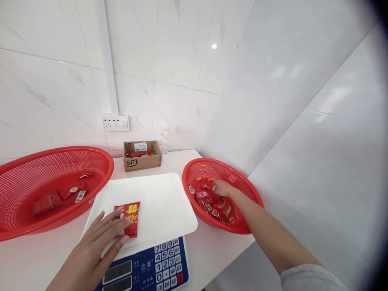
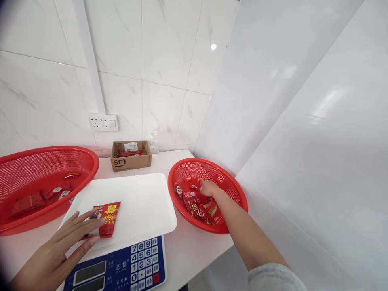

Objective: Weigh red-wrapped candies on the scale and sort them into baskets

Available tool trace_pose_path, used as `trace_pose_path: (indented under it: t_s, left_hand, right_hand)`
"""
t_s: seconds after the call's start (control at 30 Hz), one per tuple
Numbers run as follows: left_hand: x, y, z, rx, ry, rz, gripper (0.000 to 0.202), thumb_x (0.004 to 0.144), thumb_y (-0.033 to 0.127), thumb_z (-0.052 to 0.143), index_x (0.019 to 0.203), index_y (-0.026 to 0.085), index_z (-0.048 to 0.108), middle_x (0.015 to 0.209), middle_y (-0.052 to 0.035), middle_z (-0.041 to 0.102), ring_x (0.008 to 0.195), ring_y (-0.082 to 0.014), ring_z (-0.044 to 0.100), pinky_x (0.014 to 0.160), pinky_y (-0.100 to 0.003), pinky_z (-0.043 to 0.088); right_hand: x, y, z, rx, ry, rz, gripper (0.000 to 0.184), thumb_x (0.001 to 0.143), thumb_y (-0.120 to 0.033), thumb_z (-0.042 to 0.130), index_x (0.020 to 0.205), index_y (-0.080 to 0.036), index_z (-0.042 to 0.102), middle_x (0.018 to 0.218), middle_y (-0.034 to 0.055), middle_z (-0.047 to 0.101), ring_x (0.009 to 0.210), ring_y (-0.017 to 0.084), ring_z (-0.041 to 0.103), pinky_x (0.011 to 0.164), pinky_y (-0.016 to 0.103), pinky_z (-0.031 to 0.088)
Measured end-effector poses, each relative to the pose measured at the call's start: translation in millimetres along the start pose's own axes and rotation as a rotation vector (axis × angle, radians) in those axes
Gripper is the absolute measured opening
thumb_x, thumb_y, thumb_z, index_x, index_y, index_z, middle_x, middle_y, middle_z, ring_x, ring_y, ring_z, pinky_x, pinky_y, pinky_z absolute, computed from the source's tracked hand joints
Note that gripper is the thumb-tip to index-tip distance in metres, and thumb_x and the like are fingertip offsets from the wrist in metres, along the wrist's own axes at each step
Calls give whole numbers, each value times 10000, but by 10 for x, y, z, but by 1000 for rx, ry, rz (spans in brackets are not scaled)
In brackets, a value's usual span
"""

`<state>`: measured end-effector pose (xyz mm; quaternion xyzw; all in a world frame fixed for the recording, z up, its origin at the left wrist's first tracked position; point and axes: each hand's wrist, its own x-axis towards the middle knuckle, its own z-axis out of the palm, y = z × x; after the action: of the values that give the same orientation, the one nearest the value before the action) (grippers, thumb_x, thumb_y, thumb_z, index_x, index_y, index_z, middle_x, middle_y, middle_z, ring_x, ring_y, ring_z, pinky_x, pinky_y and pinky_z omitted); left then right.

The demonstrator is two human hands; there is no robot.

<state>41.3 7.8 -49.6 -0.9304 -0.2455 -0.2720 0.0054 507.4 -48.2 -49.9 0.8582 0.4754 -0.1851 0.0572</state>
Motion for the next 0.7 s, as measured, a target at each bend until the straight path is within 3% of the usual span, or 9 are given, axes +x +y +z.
trace_pose_path:
  t_s: [0.17,0.3,0.43,0.57,0.7]
  left_hand:
    - [27,62,-1,-7,75,-41,319,886,425,444,1127,299,610,1129,-21,686,1156,-306,552,866,-510,526]
    - [23,74,-16,-70,49,-39,324,879,438,465,1150,325,601,1097,12,699,1162,-271,558,944,-495,480]
    - [-7,51,-21,-48,36,-72,317,876,447,464,1108,301,623,1118,1,691,1173,-286,547,924,-496,492]
    - [5,58,-26,-62,36,-45,310,876,453,465,1107,314,618,1094,16,700,1153,-272,566,947,-494,474]
    - [25,79,-16,-69,57,-50,324,879,467,457,1123,325,615,1098,22,698,1149,-265,572,941,-482,484]
  right_hand:
    - [105,-164,9,10,33,-58,334,893,-321,545,1196,-183,534,1214,85,553,1004,208,583,832,420,502]
    - [162,-258,89,5,-30,-73,326,891,-320,548,1188,-185,540,1203,82,560,996,205,587,825,412,505]
    - [146,-228,120,6,-51,-79,309,893,-324,544,1167,-181,553,1183,77,572,980,201,592,819,404,507]
    - [99,-241,54,42,-27,-93,322,891,-325,548,1174,-172,546,1180,80,572,982,203,593,819,413,506]
    - [36,-433,-51,122,-13,-170,313,891,-328,546,1160,-168,555,1160,73,582,961,200,599,803,400,513]
